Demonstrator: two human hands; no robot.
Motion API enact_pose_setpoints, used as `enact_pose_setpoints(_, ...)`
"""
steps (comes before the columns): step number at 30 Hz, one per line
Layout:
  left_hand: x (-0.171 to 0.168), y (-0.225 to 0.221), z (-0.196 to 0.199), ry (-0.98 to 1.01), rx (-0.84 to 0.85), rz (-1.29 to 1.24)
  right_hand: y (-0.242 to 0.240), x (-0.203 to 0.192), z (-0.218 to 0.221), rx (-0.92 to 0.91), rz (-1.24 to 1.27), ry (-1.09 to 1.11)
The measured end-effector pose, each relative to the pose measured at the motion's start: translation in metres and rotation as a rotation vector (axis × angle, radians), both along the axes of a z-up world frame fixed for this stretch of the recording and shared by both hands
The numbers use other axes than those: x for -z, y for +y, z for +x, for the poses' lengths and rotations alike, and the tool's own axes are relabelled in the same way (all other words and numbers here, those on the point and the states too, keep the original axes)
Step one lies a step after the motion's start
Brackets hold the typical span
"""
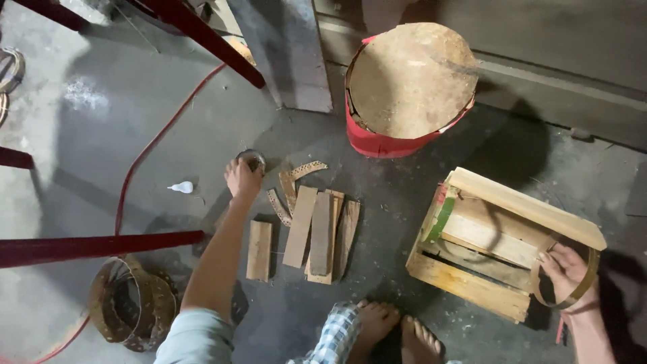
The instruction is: Assembling a small wooden structure by fitting pre-cut slats into a frame on the floor.
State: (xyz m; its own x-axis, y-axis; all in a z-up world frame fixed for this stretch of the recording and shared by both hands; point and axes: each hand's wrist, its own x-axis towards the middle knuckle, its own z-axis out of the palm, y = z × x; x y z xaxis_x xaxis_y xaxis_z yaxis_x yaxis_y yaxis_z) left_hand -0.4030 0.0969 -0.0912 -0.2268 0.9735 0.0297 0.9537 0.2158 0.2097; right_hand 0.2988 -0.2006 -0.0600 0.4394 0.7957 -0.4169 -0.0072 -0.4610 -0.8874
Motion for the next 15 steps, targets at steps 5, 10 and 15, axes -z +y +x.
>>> enact_pose_setpoints(5,-0.036,0.0,0.012,-0.12,0.021,-0.116,-0.003,0.005,0.002,0.001,0.029,0.005)
enact_pose_setpoints(10,-0.026,0.01,-0.027,-0.366,0.116,-0.074,0.002,-0.007,-0.004,-0.009,0.022,-0.028)
enact_pose_setpoints(15,-0.087,-0.003,-0.012,-0.684,-0.026,-0.126,0.0,-0.002,-0.001,0.004,0.036,0.001)
